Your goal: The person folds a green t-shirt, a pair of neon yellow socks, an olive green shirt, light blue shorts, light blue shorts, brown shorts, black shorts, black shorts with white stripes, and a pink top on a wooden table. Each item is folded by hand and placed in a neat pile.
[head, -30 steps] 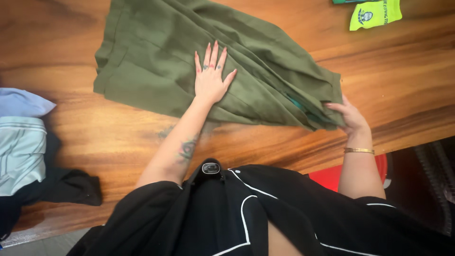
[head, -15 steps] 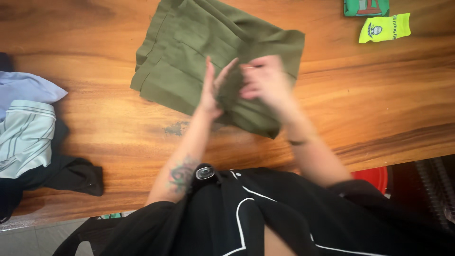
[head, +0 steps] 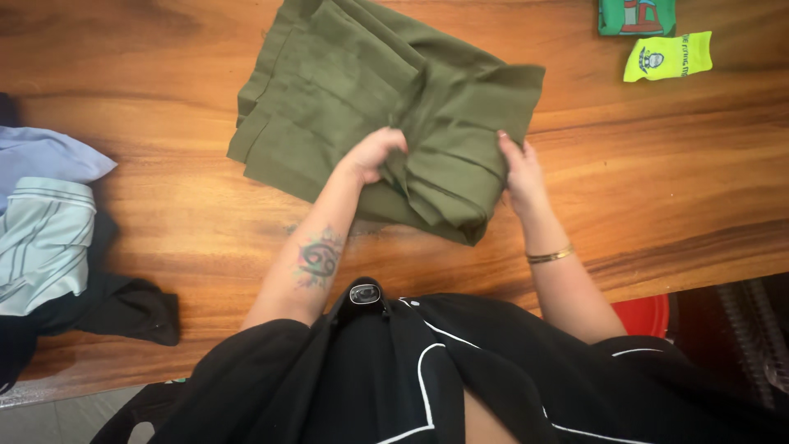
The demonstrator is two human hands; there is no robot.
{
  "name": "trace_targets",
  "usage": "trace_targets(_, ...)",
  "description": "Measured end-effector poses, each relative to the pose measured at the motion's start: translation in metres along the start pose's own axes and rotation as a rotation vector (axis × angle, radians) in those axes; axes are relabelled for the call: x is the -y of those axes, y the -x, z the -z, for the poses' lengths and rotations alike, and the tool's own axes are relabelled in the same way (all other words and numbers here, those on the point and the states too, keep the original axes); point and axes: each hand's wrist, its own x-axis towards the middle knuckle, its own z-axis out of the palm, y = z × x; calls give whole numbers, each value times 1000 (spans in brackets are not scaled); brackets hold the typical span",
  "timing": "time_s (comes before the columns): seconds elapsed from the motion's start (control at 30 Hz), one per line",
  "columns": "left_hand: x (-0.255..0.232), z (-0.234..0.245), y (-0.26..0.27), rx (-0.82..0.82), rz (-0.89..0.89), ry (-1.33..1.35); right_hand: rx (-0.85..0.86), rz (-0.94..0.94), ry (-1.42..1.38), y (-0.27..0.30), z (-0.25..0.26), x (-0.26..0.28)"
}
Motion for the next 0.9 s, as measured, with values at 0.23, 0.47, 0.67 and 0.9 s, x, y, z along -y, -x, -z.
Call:
trace_targets(0.23,-14,-80,46,-557,-719,-1623,-25,-111,-25,10,6,-24)
trace_targets(0.47,37,-78,1,-290,-640,-1443,139,-258,-213,23,-34,49)
trace_targets(0.67,45,-30,16,94,-287,128,456,-76,-262,12,-132,86)
trace_targets(0.9,49,33,62,-151,-158,644,755,-97,124,-36,-244,-21)
